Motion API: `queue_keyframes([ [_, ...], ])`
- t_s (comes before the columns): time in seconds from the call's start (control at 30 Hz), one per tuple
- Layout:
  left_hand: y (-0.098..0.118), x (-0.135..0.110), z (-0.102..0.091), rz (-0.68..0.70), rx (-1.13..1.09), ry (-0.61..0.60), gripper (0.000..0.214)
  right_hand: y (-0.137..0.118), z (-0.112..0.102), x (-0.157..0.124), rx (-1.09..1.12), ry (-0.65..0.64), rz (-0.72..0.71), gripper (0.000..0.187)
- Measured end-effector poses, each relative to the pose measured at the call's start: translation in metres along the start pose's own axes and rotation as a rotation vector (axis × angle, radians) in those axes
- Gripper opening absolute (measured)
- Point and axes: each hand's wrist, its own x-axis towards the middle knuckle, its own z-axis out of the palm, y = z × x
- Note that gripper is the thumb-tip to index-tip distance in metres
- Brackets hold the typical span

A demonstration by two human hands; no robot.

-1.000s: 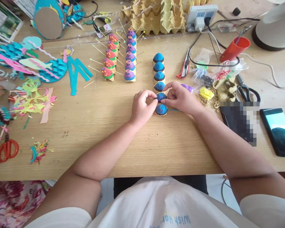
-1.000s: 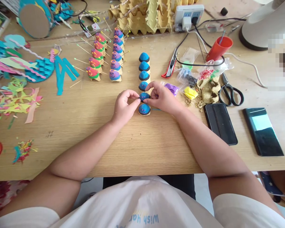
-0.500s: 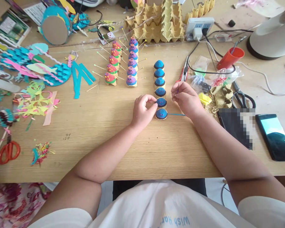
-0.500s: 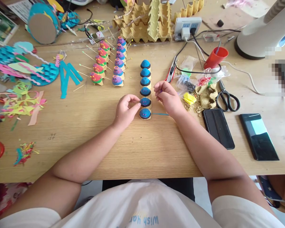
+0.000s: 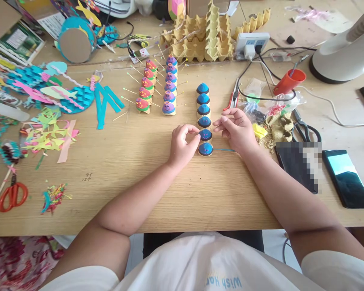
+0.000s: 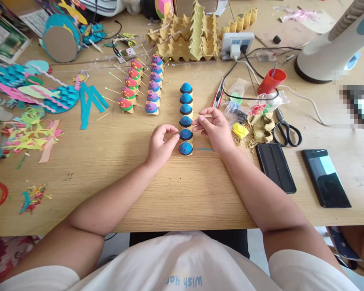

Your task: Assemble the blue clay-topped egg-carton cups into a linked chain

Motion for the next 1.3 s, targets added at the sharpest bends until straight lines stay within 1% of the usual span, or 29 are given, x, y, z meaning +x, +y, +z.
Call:
queue_keyframes([
  [0.17, 0.008, -0.001, -0.004, 0.191, 0.017, 0.047, 0.006, -0.008, 0.011, -0.01, -0.077, -0.019, -0.064, 0.049],
  [0.3, 0.014, -0.003, -0.007, 0.31, 0.071, 0.04, 0.012, -0.012, 0.019, -0.023, -0.141, -0.092, -0.092, 0.05],
  [0.43, 0.016, -0.003, -0.008, 0.4, 0.097, 0.034, 0.014, -0.013, 0.023, -0.031, -0.242, -0.141, -0.126, 0.047],
  [0.63, 0.012, -0.003, -0.007, 0.396, 0.14, 0.043, 0.012, -0.013, 0.024, -0.034, -0.299, -0.203, -0.16, 0.051],
  [0.73, 0.012, -0.003, -0.008, 0.379, 0.134, 0.039, 0.01, -0.012, 0.024, -0.034, -0.299, -0.234, -0.157, 0.05],
  [0.87, 0.014, -0.003, -0.009, 0.335, 0.073, 0.058, 0.009, -0.012, 0.023, -0.031, -0.252, -0.213, -0.153, 0.047],
  [0.93, 0.014, -0.003, -0.008, 0.32, 0.059, 0.081, 0.011, -0.014, 0.023, -0.029, -0.233, -0.228, -0.155, 0.048],
  [1.07, 0.012, -0.003, -0.008, 0.363, 0.054, 0.11, 0.012, -0.015, 0.023, -0.025, -0.182, -0.307, -0.105, 0.045],
  [1.17, 0.011, -0.003, -0.008, 0.381, 0.07, 0.102, 0.013, -0.015, 0.022, -0.024, -0.168, -0.302, -0.084, 0.043],
  [1.23, 0.011, -0.003, -0.009, 0.378, 0.108, 0.081, 0.018, -0.014, 0.02, -0.024, -0.184, -0.31, -0.092, 0.044],
  [1.3, 0.012, -0.003, -0.009, 0.402, 0.129, 0.068, 0.017, -0.015, 0.019, -0.023, -0.211, -0.332, -0.107, 0.044],
])
